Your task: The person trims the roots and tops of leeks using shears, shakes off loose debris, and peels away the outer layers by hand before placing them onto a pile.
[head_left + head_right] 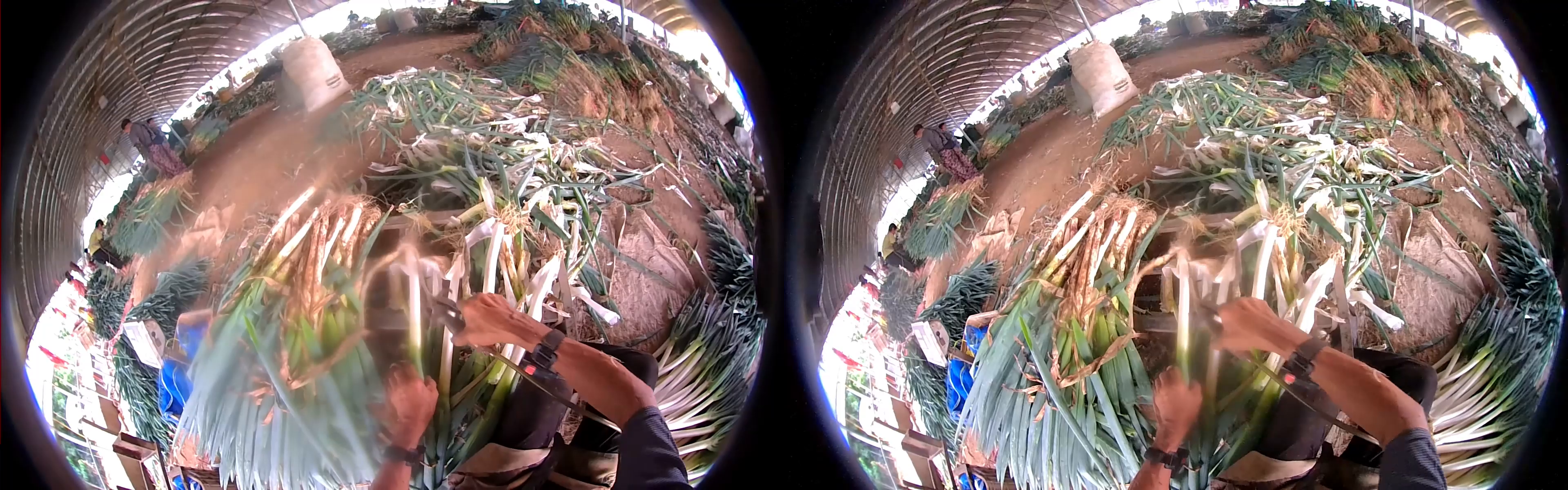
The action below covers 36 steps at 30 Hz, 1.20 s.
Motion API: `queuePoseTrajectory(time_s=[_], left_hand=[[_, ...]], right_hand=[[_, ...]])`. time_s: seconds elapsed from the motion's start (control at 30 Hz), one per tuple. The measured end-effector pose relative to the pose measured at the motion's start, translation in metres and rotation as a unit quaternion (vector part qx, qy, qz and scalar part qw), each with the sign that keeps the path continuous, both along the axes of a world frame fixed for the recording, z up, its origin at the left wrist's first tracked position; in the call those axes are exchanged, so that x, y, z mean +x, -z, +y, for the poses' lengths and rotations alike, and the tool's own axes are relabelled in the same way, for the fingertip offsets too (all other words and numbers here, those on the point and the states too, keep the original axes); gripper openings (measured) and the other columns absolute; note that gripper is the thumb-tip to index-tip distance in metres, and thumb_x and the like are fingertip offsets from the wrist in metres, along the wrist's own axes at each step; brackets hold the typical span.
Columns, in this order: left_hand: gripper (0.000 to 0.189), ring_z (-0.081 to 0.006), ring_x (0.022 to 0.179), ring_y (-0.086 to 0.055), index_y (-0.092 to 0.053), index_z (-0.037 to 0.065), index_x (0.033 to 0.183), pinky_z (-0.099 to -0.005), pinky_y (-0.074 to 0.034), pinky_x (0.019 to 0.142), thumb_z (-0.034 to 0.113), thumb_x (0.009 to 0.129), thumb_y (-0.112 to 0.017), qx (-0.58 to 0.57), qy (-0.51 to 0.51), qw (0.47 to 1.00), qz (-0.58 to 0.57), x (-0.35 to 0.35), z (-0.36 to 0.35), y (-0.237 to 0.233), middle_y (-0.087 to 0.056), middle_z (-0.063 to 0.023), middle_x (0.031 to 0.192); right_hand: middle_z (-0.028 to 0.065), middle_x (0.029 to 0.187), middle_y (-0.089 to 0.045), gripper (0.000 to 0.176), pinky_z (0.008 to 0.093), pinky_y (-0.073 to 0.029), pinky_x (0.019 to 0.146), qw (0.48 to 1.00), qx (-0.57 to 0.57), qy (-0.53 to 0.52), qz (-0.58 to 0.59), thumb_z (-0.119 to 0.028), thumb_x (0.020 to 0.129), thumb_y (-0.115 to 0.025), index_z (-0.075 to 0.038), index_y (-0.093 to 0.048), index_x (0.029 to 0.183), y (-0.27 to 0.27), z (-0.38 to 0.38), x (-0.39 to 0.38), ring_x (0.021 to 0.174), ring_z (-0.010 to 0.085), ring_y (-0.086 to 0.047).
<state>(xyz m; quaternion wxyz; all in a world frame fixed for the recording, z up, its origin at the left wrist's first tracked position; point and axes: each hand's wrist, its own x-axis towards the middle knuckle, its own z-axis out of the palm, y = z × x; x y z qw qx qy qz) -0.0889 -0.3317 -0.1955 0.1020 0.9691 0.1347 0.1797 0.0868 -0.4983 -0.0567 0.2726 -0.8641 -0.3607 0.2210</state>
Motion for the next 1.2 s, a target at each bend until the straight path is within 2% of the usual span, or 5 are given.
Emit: queuePoseTrajectory(time_s=[0.23,0.4,0.43,0.77,1.2], left_hand=[[0.045,-0.0446,0.097,-0.059,-0.059,-0.003,0.112,-0.0503,-0.048,0.086,0.03,0.082,-0.064,-0.1,-0.022,0.99,0.102,-0.003,0.022,0.022,-0.063,-0.0247,0.104],[0.059,-0.0429,0.105,-0.063,-0.057,-0.002,0.123,-0.045,-0.048,0.095,0.035,0.079,-0.07,-0.33,-0.04,0.921,0.202,-0.002,0.033,-0.065,-0.066,-0.0257,0.114],[0.054,-0.0407,0.091,-0.067,-0.059,0.002,0.117,-0.0485,-0.053,0.08,0.037,0.078,-0.072,-0.343,-0.022,0.924,0.165,-0.005,0.045,-0.044,-0.069,-0.0243,0.093],[0.071,-0.0352,0.108,-0.061,-0.047,-0.003,0.137,-0.0411,-0.047,0.094,0.032,0.081,-0.074,-0.433,0.039,0.898,0.064,-0.027,0.095,0.015,-0.065,-0.0249,0.111],[0.039,-0.0257,0.122,-0.054,-0.054,0.006,0.128,-0.0395,-0.039,0.106,0.031,0.099,-0.051,-0.253,0.078,0.945,0.193,-0.005,0.113,0.047,-0.051,-0.0071,0.137]], right_hand=[[0.012,0.07,-0.062,0.048,0.0412,-0.051,0.06,0.995,-0.045,-0.074,0.053,-0.036,0.073,-0.074,0.0,-0.066,0.103,-0.026,-0.047,-0.043,0.061,0.0263,-0.062],[0.0177,0.075,-0.062,0.051,0.0455,-0.049,0.066,0.992,0.031,-0.116,0.043,-0.043,0.076,-0.075,0.002,-0.063,0.096,-0.049,-0.063,-0.069,0.069,0.0344,-0.063],[0.0184,0.077,-0.062,0.052,0.0459,-0.049,0.068,0.989,0.057,-0.122,0.056,-0.044,0.076,-0.075,0.003,-0.063,0.096,-0.054,-0.066,-0.073,0.072,0.0357,-0.063],[0.0157,0.076,-0.062,0.052,0.0438,-0.049,0.066,0.971,-0.042,-0.21,0.108,-0.045,0.075,-0.076,0.002,-0.06,0.093,-0.06,-0.077,-0.093,0.069,0.0333,-0.063],[0.0159,0.078,-0.063,0.052,0.0432,-0.05,0.065,0.99,-0.031,-0.131,0.033,-0.044,0.074,-0.074,0.0,-0.062,0.098,-0.066,-0.079,-0.099,0.069,0.0338,-0.064]])
